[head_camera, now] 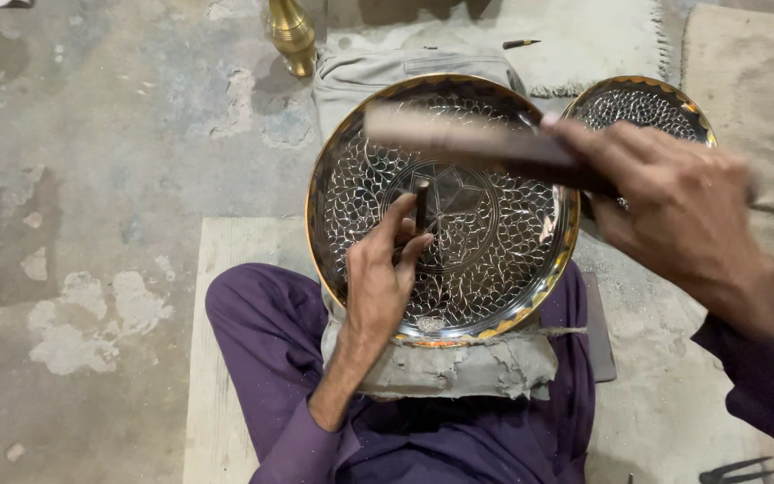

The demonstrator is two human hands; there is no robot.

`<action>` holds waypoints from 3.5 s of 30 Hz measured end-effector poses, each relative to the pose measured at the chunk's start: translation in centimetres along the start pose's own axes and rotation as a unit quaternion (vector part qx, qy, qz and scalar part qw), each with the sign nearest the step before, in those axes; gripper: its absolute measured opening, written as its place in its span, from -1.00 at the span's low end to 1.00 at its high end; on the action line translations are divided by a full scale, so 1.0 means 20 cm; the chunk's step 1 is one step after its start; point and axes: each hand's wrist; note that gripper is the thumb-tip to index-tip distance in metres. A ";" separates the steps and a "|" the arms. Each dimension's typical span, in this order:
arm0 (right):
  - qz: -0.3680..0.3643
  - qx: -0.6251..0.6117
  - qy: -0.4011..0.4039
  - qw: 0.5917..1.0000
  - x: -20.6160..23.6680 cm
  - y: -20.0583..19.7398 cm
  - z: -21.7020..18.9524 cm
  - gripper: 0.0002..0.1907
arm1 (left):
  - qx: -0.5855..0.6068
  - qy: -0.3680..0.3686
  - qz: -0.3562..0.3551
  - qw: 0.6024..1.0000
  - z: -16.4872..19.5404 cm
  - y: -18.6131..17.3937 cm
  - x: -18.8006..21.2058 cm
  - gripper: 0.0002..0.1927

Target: The person sits on the floor with a large brass tray resting on a cushion, holding a chisel against the tray's central star motif and striking it with a wooden mallet to deepen the engraved pattern, repositioning the chisel repeatedly across the design.

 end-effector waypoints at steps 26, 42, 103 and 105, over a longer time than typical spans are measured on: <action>-0.090 0.077 -0.021 0.993 -0.09 -0.07 -0.11 -0.38 | 0.039 -0.009 0.031 0.999 -0.03 0.03 0.06 -0.45; 0.004 -0.100 0.077 0.992 0.14 0.06 0.03 -0.26 | -0.030 0.059 -0.107 0.992 -0.08 -0.01 -0.08 -0.48; 0.123 -0.357 0.238 0.895 0.67 0.49 -0.14 -0.63 | -0.107 0.158 -0.341 0.920 0.03 -0.12 -0.25 -0.36; 0.044 -0.268 0.220 0.937 0.68 0.47 -0.13 -0.57 | -0.100 0.167 -0.334 0.922 0.02 -0.13 -0.24 -0.36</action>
Point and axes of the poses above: each hand's wrist, its own x-axis away from the middle knuckle, its own y-axis out of the palm, z = x × y, and after that the axes turned 1 degree about -x, right-handed
